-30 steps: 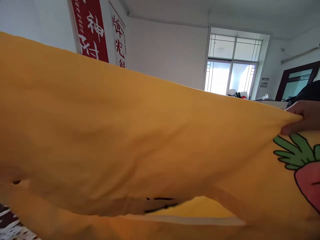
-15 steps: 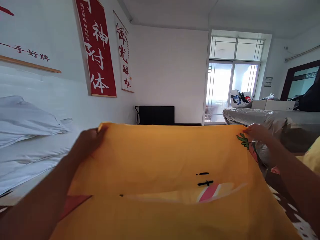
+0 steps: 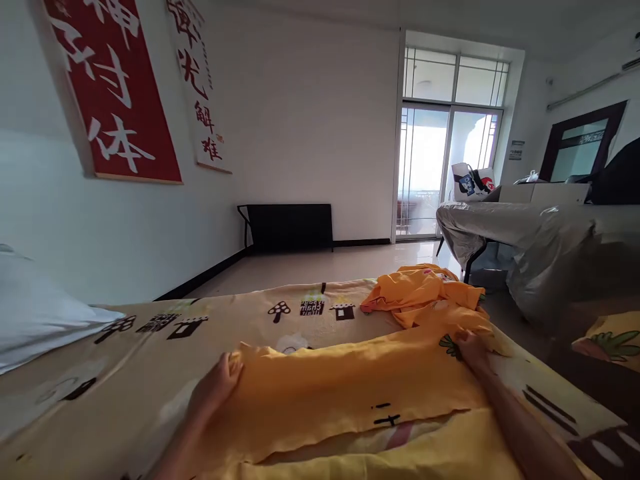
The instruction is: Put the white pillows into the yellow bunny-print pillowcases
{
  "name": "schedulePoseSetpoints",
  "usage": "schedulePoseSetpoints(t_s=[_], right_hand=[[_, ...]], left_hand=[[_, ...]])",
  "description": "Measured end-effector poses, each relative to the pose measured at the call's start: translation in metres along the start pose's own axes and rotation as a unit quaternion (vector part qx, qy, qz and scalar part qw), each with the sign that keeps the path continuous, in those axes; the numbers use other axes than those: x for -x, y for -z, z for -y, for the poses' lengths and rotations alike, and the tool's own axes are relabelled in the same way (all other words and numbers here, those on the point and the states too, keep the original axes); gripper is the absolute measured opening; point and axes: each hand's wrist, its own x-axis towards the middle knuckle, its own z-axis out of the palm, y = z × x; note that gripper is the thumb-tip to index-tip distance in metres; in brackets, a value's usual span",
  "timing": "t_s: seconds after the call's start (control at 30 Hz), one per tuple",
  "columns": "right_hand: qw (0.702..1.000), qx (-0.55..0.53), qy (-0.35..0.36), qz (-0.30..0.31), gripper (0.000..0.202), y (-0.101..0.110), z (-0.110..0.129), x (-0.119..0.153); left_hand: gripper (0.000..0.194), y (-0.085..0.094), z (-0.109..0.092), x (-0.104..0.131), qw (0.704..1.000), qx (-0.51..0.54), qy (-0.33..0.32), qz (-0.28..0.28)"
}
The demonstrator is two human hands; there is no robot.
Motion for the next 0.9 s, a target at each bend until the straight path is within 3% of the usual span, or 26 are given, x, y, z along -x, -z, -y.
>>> schedulePoseSetpoints(t_s=[0.07,0.17,0.33,0.47,0.63,0.7,0.73,0.8,0.9], right_hand=[[0.999,0.038,0.012,0.037,0.022,-0.026,-0.01,-0.003],[0.993,0.092,0.019,0.077,0.025,-0.047,-0.027,-0.022],[0.989,0.134,0.014,0.061,0.034,-0.06,-0.043,-0.047],[0.991,0.131,0.023,0.016,0.035,-0.066,-0.045,-0.051],[0.985,0.169,-0.045,-0.001,0.035,-0.042,-0.038,-0.059],[0.977,0.213,-0.004,-0.017,0.038,-0.033,-0.023,-0.056],[0.974,0.224,0.032,-0.005,0.04,-0.033,-0.013,-0.051],[0.97,0.209,0.098,0.08,0.043,-0.04,0.01,-0.04],[0.953,0.16,0.103,0.235,0.046,-0.067,0.044,-0.033]], left_hand=[[0.034,-0.036,0.006,0.002,1.0,-0.007,-0.008,0.028],[0.036,-0.057,0.018,-0.004,0.998,-0.021,0.002,0.056],[0.047,-0.056,0.028,-0.018,0.997,-0.042,0.037,0.051],[0.041,-0.06,0.028,-0.017,0.997,-0.046,0.038,0.049],[0.051,-0.06,0.02,-0.014,0.995,-0.065,0.07,-0.025],[0.053,-0.058,0.014,-0.012,0.992,-0.077,0.066,-0.069],[0.052,-0.058,0.011,-0.011,0.992,-0.078,0.053,-0.08],[0.048,-0.058,0.008,-0.009,0.994,-0.074,0.018,-0.076],[0.046,-0.061,0.007,-0.007,0.997,-0.064,-0.007,-0.047]])
